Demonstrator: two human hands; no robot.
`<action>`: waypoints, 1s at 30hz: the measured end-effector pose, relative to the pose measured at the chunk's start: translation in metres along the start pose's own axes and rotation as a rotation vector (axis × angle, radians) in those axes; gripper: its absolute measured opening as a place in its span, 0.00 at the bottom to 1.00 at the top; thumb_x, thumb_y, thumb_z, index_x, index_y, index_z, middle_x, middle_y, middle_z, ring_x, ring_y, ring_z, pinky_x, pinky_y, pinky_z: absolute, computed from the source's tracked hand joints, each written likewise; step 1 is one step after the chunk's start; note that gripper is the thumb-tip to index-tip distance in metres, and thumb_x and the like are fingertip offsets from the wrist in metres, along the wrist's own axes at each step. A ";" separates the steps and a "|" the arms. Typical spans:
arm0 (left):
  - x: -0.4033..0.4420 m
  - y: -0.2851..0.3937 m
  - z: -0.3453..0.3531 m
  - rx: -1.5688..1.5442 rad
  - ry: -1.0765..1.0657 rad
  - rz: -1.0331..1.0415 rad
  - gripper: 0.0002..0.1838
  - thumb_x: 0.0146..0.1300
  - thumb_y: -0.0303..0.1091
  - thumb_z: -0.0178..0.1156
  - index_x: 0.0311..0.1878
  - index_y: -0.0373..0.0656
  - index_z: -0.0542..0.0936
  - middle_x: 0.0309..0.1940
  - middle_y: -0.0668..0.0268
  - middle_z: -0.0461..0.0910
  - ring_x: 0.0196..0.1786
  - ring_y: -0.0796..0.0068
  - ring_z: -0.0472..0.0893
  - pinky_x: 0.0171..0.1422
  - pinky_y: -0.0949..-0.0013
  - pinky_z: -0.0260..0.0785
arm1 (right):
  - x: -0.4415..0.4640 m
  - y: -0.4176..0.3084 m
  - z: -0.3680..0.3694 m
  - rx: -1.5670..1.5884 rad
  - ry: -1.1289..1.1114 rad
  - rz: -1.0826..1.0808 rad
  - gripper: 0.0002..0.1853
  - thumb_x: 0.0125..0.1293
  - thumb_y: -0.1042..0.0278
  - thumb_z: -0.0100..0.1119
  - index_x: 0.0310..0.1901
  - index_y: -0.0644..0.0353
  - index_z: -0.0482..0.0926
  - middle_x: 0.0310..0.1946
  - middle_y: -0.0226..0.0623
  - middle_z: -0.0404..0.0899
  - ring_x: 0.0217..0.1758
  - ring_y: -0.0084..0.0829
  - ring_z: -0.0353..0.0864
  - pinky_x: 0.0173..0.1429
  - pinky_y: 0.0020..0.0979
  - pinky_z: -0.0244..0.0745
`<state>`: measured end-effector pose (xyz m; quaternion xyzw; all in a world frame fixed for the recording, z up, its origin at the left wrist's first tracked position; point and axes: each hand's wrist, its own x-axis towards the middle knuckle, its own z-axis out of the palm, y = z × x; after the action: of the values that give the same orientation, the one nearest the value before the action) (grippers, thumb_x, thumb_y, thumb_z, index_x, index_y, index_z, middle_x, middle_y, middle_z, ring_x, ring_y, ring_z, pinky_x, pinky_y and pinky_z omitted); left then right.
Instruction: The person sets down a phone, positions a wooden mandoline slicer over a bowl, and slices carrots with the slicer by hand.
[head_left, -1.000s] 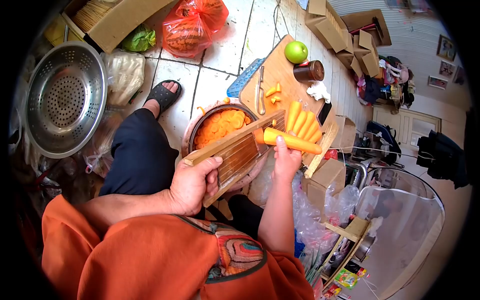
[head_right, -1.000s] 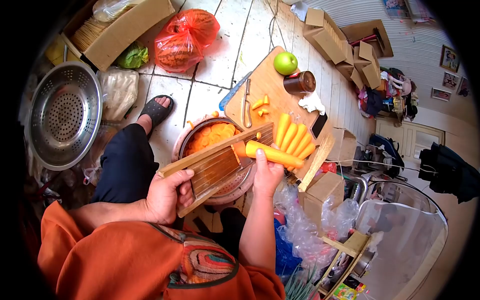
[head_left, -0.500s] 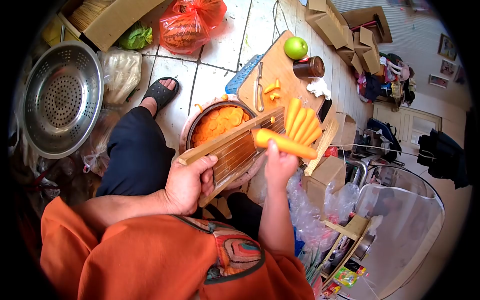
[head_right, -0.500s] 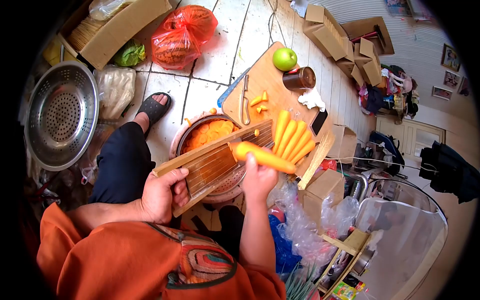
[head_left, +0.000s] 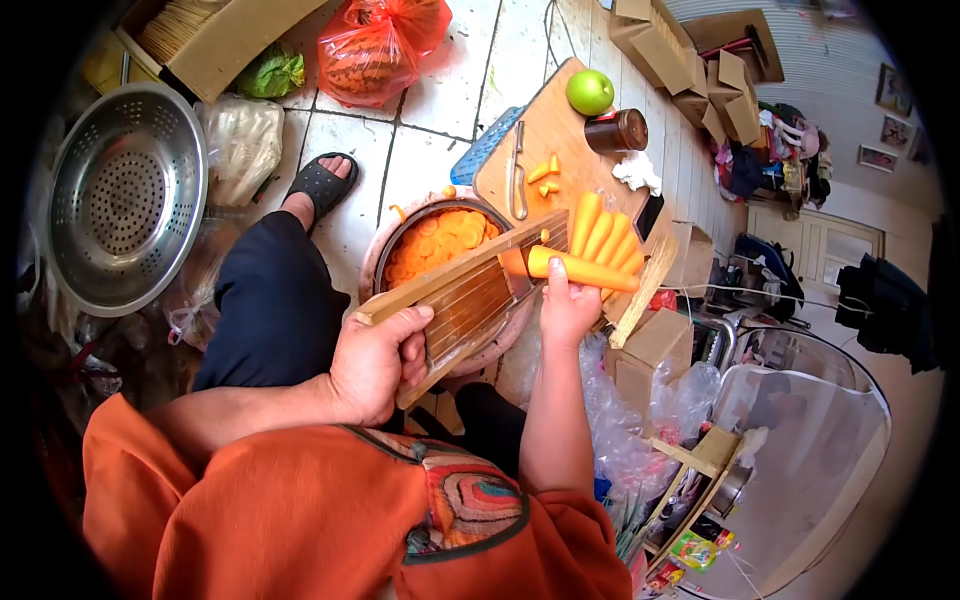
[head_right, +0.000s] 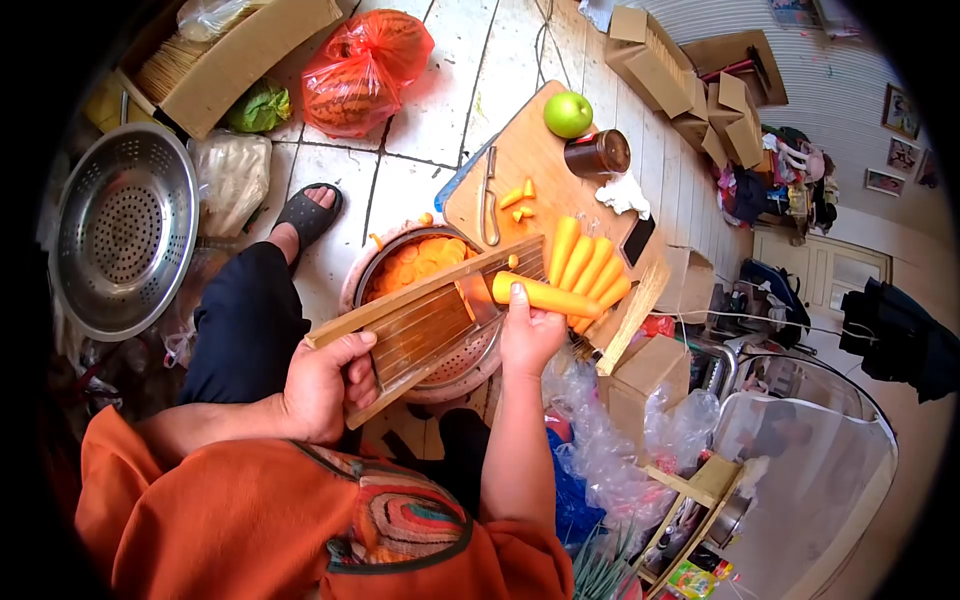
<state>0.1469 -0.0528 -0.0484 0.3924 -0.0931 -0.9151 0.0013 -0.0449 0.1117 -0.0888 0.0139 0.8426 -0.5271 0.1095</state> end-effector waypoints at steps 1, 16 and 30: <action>-0.001 0.000 0.001 0.008 0.013 -0.001 0.09 0.62 0.30 0.57 0.27 0.44 0.69 0.13 0.70 0.63 0.12 0.76 0.60 0.18 0.70 0.55 | -0.005 -0.001 0.001 -0.001 -0.002 -0.005 0.11 0.61 0.81 0.59 0.45 0.69 0.74 0.39 0.36 0.76 0.39 0.22 0.76 0.46 0.23 0.72; 0.002 0.001 0.002 -0.004 0.039 -0.012 0.08 0.62 0.30 0.56 0.28 0.45 0.69 0.13 0.71 0.62 0.12 0.77 0.59 0.18 0.70 0.55 | -0.046 -0.001 0.007 0.053 -0.176 -0.227 0.13 0.60 0.78 0.63 0.46 0.69 0.73 0.42 0.38 0.77 0.41 0.24 0.77 0.46 0.25 0.73; 0.001 0.002 0.002 -0.006 0.032 -0.003 0.08 0.62 0.30 0.57 0.28 0.45 0.69 0.12 0.71 0.62 0.12 0.77 0.59 0.18 0.71 0.54 | -0.076 -0.017 0.020 -0.214 -0.148 -0.613 0.11 0.59 0.78 0.64 0.42 0.67 0.75 0.38 0.38 0.78 0.36 0.25 0.78 0.42 0.23 0.74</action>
<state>0.1452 -0.0546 -0.0475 0.4070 -0.0897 -0.9090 0.0027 0.0307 0.0931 -0.0670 -0.2902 0.8480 -0.4434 0.0073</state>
